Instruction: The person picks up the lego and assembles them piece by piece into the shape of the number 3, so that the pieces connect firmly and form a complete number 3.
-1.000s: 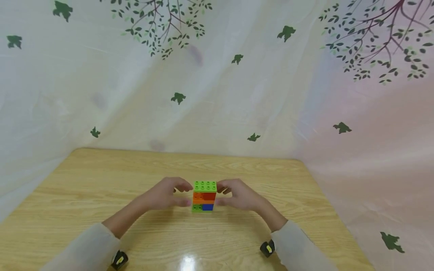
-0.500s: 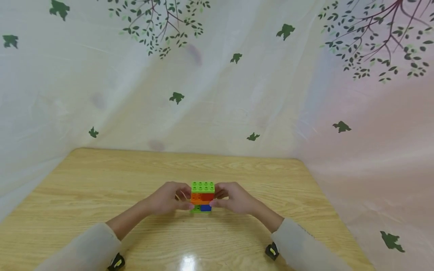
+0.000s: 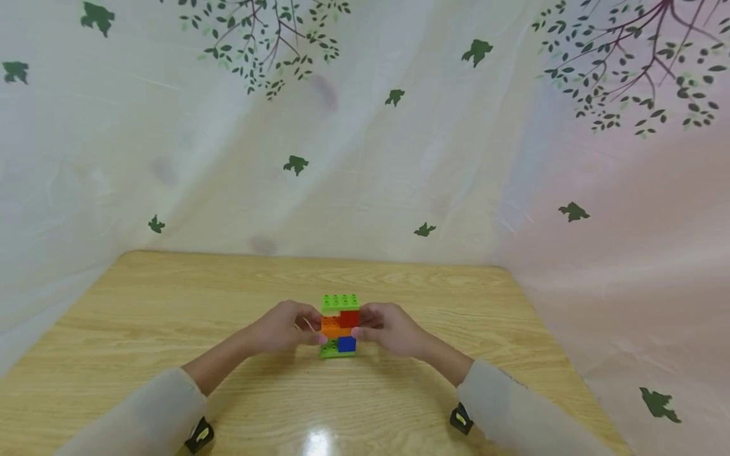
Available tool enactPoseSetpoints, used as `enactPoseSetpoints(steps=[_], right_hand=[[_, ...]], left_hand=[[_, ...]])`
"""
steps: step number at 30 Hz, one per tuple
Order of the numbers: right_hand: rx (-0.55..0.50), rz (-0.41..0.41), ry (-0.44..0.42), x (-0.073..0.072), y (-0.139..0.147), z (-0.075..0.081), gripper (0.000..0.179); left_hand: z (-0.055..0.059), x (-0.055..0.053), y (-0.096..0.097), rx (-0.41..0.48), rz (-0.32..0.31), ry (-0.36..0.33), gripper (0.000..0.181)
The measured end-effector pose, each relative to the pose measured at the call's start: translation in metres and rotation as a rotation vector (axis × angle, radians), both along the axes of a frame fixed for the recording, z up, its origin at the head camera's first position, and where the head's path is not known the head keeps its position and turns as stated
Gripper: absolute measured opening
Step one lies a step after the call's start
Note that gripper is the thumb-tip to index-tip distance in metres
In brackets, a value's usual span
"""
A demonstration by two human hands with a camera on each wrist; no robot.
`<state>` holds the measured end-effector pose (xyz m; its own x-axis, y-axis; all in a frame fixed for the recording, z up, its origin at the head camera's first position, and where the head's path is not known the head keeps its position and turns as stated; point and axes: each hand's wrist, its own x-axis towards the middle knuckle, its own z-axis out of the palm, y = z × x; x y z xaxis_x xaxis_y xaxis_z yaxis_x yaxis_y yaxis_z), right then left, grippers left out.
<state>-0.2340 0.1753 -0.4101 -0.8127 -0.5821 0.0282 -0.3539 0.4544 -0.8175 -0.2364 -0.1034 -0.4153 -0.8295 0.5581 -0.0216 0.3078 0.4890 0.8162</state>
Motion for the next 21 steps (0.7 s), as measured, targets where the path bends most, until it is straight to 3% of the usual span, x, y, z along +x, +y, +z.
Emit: enactPoseSetpoints(steps=[10, 15, 21], right_hand=[[-0.037, -0.113, -0.098, -0.009, -0.007, 0.000, 0.036], [-0.067, -0.161, -0.196, -0.016, -0.009, -0.003, 0.040], [-0.101, -0.204, -0.277, -0.021, -0.015, -0.005, 0.042]], left_hand=[[-0.003, -0.008, 0.001, 0.031, 0.038, -0.069, 0.041], [-0.004, -0.012, 0.003, 0.028, 0.100, -0.122, 0.048], [-0.003, -0.016, 0.008, 0.050, 0.180, -0.231, 0.054]])
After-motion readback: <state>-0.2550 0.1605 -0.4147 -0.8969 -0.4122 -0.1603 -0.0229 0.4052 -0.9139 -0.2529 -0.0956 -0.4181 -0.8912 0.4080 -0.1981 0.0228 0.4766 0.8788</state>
